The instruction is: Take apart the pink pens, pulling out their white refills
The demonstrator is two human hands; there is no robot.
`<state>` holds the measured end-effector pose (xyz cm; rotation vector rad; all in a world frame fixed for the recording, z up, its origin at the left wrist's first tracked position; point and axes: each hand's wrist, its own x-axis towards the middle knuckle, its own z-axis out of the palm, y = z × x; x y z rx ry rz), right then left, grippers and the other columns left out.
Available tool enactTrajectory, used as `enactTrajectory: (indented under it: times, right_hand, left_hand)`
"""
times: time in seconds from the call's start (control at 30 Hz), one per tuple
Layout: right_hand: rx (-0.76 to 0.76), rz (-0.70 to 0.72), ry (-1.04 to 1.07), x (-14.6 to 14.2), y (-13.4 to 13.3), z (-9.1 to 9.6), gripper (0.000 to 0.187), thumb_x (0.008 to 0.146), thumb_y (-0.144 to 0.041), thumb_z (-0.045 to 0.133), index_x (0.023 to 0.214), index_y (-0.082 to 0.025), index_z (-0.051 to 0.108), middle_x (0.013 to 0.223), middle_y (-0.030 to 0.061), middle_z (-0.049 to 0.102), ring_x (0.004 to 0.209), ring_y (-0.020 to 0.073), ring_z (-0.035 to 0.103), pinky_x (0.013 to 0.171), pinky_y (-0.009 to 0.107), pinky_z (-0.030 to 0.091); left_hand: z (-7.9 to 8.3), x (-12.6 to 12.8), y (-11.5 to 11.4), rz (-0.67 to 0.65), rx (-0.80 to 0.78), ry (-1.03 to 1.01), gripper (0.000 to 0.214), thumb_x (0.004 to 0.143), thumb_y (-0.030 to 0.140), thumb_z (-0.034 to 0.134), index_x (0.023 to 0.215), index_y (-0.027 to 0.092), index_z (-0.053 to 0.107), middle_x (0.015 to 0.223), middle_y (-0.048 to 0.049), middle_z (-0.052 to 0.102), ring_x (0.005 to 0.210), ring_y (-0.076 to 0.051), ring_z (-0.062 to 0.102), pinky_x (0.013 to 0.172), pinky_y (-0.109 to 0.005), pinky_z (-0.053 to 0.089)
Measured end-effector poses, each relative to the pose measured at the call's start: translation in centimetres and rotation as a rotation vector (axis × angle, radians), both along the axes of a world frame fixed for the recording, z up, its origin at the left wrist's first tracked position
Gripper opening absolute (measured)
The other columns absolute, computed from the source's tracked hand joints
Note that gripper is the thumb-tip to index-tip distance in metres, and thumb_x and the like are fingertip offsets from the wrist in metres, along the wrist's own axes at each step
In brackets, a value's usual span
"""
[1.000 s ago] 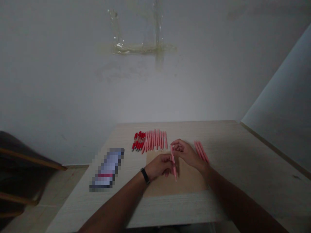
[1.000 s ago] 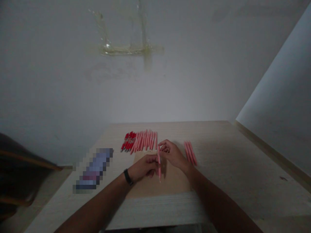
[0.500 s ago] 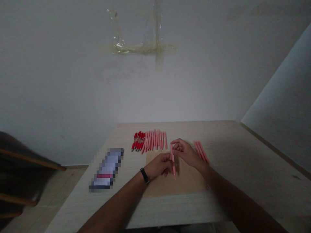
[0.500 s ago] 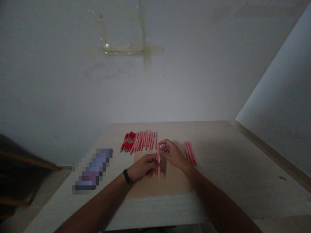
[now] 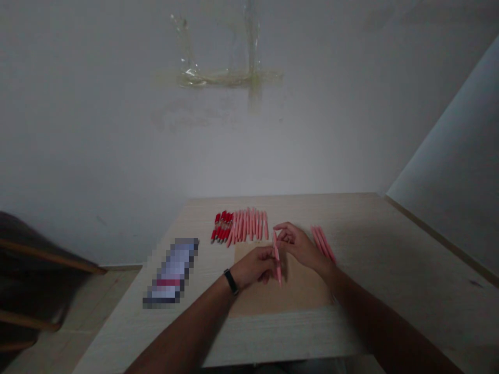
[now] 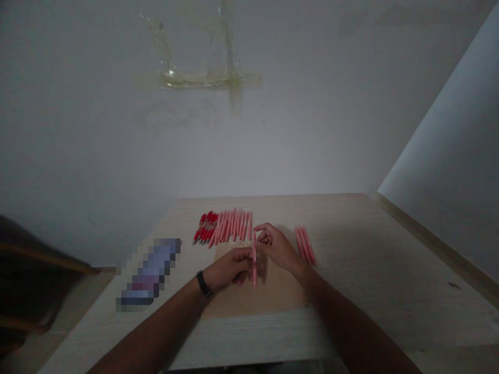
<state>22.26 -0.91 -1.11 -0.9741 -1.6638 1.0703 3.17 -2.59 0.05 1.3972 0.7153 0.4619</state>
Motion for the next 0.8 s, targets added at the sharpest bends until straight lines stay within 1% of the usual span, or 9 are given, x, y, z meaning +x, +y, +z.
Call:
enactTrajectory:
  times: [0.23, 0.37, 0.5, 0.7, 0.8]
  right_hand:
    - [0.004, -0.006, -0.009, 0.06, -0.03, -0.04, 0.037, 0.083, -0.029, 0.067, 0.117, -0.021, 0.057, 0.082, -0.0004, 0.06, 0.072, 0.0142, 0.056, 0.065, 0.026, 0.043]
    - [0.007, -0.003, -0.007, 0.04, -0.1, 0.07, 0.035, 0.083, -0.028, 0.067, 0.115, -0.021, 0.058, 0.082, -0.0004, 0.059, 0.073, 0.0141, 0.055, 0.065, 0.026, 0.043]
    - [-0.011, 0.026, -0.008, -0.01, -0.18, 0.2, 0.029, 0.082, -0.028, 0.067, 0.11, -0.02, 0.06, 0.083, 0.0002, 0.06, 0.074, 0.0142, 0.056, 0.066, 0.026, 0.043]
    - [-0.002, 0.009, -0.016, -0.02, -0.23, 0.22, 0.031, 0.084, -0.028, 0.066, 0.113, -0.021, 0.058, 0.082, -0.0005, 0.06, 0.073, 0.014, 0.056, 0.065, 0.026, 0.042]
    - [-0.005, 0.016, -0.016, -0.03, -0.21, 0.16, 0.03, 0.083, -0.028, 0.066, 0.111, -0.02, 0.059, 0.082, -0.0001, 0.059, 0.074, 0.0143, 0.056, 0.065, 0.025, 0.043]
  left_hand:
    - [-0.24, -0.11, 0.15, 0.005, -0.035, 0.028, 0.015, 0.079, 0.029, 0.059, 0.083, 0.015, 0.054, 0.068, 0.0002, 0.067, 0.038, -0.004, 0.047, 0.039, -0.016, 0.032]
    - [-0.43, -0.22, 0.26, -0.019, -0.027, 0.024, 0.017, 0.08, 0.031, 0.06, 0.082, 0.015, 0.054, 0.068, -0.0002, 0.067, 0.039, -0.004, 0.047, 0.039, -0.016, 0.032]
    - [-0.61, -0.2, 0.28, -0.007, -0.02, 0.016, 0.018, 0.079, 0.031, 0.061, 0.081, 0.015, 0.053, 0.068, -0.0006, 0.067, 0.037, -0.003, 0.046, 0.037, -0.016, 0.031]
    - [-0.55, -0.1, 0.15, -0.002, -0.02, 0.007, 0.018, 0.082, 0.032, 0.058, 0.084, 0.015, 0.053, 0.067, -0.0012, 0.068, 0.036, -0.004, 0.046, 0.036, -0.016, 0.029]
    - [-0.54, -0.11, 0.18, -0.019, -0.027, 0.008, 0.019, 0.082, 0.033, 0.059, 0.083, 0.015, 0.052, 0.068, -0.0022, 0.069, 0.036, -0.004, 0.047, 0.036, -0.016, 0.03]
